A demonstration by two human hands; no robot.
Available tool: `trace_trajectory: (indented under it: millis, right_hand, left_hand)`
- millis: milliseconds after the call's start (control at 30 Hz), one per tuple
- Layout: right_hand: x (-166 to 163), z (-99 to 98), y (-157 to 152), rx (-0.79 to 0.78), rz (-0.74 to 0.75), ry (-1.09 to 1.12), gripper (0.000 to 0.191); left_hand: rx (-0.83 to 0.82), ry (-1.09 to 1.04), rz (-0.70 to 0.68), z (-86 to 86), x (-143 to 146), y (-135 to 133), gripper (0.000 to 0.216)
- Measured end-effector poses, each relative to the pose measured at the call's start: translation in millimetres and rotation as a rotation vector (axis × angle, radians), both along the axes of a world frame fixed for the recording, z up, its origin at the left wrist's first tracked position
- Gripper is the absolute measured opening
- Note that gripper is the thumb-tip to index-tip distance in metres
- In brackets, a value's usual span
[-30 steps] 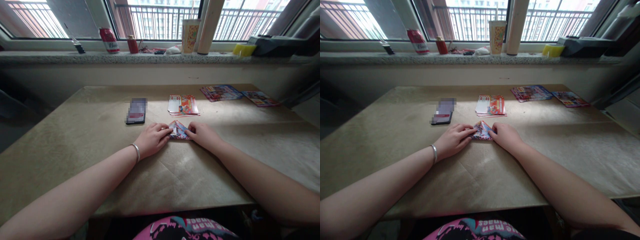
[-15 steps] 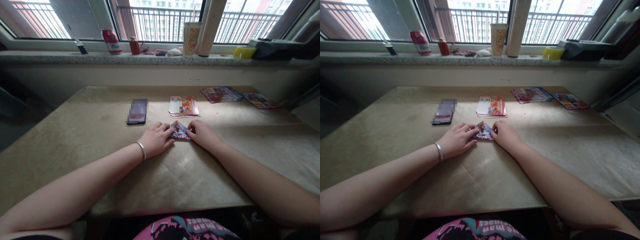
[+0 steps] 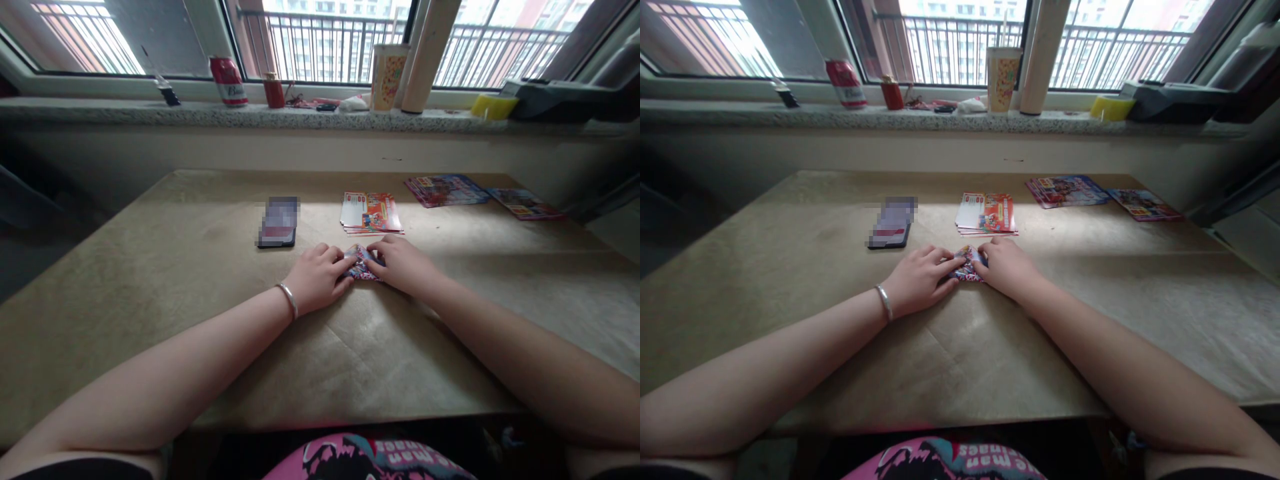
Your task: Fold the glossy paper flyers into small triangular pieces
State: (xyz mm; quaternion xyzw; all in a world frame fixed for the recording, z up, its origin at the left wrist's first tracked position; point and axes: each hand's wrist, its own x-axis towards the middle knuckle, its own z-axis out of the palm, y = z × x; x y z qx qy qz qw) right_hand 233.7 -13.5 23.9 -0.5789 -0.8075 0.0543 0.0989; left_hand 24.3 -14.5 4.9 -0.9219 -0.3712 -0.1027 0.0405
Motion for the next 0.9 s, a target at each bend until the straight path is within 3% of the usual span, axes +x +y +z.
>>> trace_trajectory:
  millis: [233,467,633,900]
  right_hand:
    - [-6,-16.9,3,0.088,-0.035,0.071,0.038]
    - [-2,-18.9,4,0.078,-0.055,0.104,0.038]
    - [-2,-17.2,3,0.056,-0.075,0.141,0.042]
    - [0,-15.2,1,0.038,-0.070,0.188,0.046]
  left_hand:
    - [-0.014,0.036,-0.023,7.4,-7,1,0.054]
    - [-0.033,0.080,0.051,13.9,-23,8,0.049]
    - [-0.100,-0.043,0.081,9.1,-27,13,0.047]
    - [-0.376,-0.350,0.191,12.8,-24,17,0.040]
